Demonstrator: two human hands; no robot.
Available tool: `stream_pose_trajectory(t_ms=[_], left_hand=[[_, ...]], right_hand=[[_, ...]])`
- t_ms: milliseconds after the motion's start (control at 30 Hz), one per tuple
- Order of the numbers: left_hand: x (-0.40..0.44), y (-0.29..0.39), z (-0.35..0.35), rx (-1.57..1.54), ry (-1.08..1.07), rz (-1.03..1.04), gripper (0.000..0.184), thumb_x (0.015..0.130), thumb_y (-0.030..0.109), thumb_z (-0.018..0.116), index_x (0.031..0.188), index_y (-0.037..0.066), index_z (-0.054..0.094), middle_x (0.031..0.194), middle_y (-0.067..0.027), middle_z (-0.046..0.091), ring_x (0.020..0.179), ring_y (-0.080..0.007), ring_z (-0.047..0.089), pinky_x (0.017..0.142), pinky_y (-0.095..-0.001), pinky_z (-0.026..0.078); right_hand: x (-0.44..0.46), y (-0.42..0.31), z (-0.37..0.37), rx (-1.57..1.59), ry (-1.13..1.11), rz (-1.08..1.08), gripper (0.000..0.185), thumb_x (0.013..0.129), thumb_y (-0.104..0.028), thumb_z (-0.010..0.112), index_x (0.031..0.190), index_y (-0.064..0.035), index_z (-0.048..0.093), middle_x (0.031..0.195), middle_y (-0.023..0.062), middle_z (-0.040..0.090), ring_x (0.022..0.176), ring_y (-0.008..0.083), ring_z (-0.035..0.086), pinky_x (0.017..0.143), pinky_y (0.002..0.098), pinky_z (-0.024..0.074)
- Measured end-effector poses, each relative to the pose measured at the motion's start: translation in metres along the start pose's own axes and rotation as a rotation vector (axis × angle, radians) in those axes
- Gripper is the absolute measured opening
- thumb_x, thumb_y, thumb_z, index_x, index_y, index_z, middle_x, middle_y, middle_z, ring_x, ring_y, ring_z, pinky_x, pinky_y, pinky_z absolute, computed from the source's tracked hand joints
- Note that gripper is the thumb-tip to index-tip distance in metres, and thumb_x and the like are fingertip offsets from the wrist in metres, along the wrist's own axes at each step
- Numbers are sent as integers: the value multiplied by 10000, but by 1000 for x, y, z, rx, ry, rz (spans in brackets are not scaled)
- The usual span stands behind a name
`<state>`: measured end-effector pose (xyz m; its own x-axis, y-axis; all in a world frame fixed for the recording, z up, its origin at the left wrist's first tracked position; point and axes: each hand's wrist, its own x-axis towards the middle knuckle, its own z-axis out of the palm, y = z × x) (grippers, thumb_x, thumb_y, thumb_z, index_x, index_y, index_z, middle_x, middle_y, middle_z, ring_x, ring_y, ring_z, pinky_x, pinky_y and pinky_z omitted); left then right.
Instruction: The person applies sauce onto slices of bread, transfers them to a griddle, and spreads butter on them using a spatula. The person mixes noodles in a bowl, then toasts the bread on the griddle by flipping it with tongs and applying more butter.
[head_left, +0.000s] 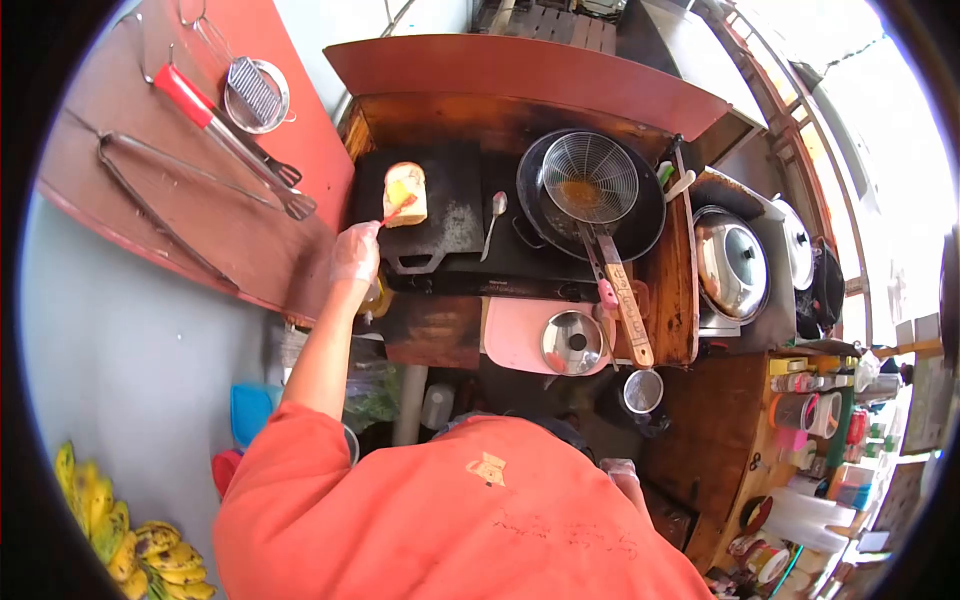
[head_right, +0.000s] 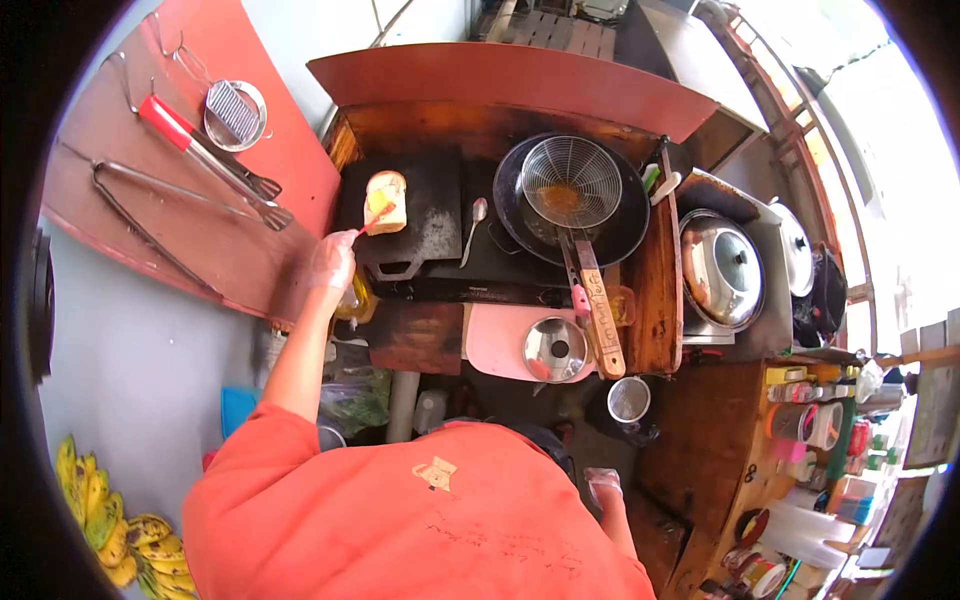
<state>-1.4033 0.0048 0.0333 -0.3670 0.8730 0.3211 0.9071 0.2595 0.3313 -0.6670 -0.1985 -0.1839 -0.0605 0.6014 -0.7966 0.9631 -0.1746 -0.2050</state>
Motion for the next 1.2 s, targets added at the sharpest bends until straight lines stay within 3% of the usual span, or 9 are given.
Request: stream_pose_trajectory(t_ms=[33,333,400,500,600,667,933,1000,1200], left_hand=[[8,-13,8,-5,-100,-139,305,974,219,492,1037,62,747,1028,-222,706,962,-414,673,855,-485,541],[23,-13,-3,73,-211,65,265,980,164,506,1082,38,716,1039,-228,704,988,-391,681,865,-476,551],[32,-15,-3,-31,-175,-52,263,971,164,509,1039,24,721,1001,-232,705,956,-403,682,832,-488,545],[56,-10,-19,44,-73,-71,303,1000,184,452,1044,38,715,1022,-242,692,967,-433,663,833,-516,529],[48,-7,-12,158,-204,-65,316,1014,212,441,1026,34,702,999,-257,684,974,-438,658,819,-524,526],[26,-35,15,143,-228,33,315,1014,194,437,987,57,719,952,-232,680,933,-427,663,793,-509,536],[81,-20,13,175,-97,-99,317,1006,198,462,992,25,727,991,-238,700,943,-410,677,810,-494,541],[70,-19,20,228,-190,31,309,1004,201,474,972,24,725,983,-245,695,938,-421,670,809,-499,536],[78,-30,16,184,-49,2,302,992,197,483,995,17,724,952,-274,683,927,-442,667,809,-517,525]], right_hand=[[-5,-6,8,61,2,20,342,904,-367,605,1002,-83,768,1129,122,733,1102,323,674,911,392,531],[1,-9,56,-220,-68,27,383,947,-326,487,1177,-105,699,1275,121,669,1165,324,652,975,428,525],[-9,-11,54,-222,-51,-63,384,926,-353,561,1167,-90,702,1197,153,703,1117,330,671,922,442,529],[-7,-25,55,79,-120,181,353,873,-322,621,1153,-131,720,1173,145,715,1088,317,687,885,432,551],[0,-29,46,-420,-125,-73,348,917,-327,553,1069,-73,738,1110,153,730,1044,322,703,845,439,545],[13,-25,60,390,40,443,337,907,-296,549,1051,-54,736,1092,161,733,1039,340,700,840,447,540],[-11,-51,56,518,5,343,390,888,-373,643,1101,-59,737,1145,145,729,1017,264,707,861,424,533],[-2,-43,45,-387,-148,-51,370,900,-355,624,1094,-61,735,1130,135,732,1011,285,705,871,420,530],[7,7,83,98,7,41,321,913,-330,616,1067,-78,740,1069,155,740,989,293,708,853,418,531]])
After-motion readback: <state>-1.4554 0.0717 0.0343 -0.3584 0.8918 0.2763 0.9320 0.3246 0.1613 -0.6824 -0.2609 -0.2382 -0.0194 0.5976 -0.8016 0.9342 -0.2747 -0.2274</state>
